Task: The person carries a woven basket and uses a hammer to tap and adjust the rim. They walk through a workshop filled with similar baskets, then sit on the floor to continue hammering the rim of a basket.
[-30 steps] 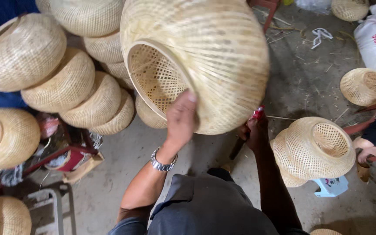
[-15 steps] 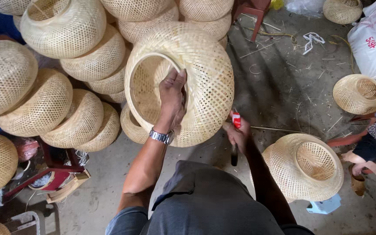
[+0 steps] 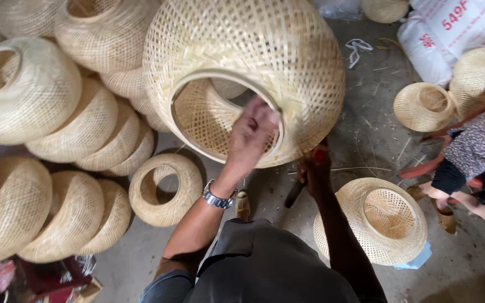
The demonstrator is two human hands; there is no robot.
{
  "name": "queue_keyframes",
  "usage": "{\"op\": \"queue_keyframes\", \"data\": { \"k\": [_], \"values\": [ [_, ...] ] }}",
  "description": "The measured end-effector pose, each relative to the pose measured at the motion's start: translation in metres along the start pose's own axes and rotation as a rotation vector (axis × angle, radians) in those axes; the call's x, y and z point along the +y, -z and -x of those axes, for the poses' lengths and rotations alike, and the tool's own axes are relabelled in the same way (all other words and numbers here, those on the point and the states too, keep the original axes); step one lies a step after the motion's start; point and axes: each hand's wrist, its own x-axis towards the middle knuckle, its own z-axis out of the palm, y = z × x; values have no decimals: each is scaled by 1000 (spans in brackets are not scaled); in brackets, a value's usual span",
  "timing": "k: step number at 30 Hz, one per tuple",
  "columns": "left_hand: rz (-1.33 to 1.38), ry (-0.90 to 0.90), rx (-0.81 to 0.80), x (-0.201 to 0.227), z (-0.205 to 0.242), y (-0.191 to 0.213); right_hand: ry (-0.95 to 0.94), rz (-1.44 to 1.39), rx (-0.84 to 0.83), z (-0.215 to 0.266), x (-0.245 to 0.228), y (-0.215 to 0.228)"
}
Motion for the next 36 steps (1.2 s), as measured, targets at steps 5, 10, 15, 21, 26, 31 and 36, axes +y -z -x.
{"op": "queue_keyframes", "data": {
  "k": [5,10,15,21,26,31,36],
  "values": [
    [199,-103,102,-33,-55,21,-134,207,65,-37,43,19],
    [169,-126,141,-75,-127,54,-238,371,56,-79,46,14],
    [58,-187,58,-96,-171,78,-357,121,276,-107,52,31],
    [76,-201,-24,-113,-220,82,-564,-228,464,-129,85,89],
    [-135,-238,-12,-128,-262,80,-524,-236,568,-157,98,104],
    [-173,-185,-14,-152,-314,71,-512,-226,520,-220,104,122],
    [-346,-92,65,-179,-371,52,-523,-139,507,-309,87,161]
  ]
}}
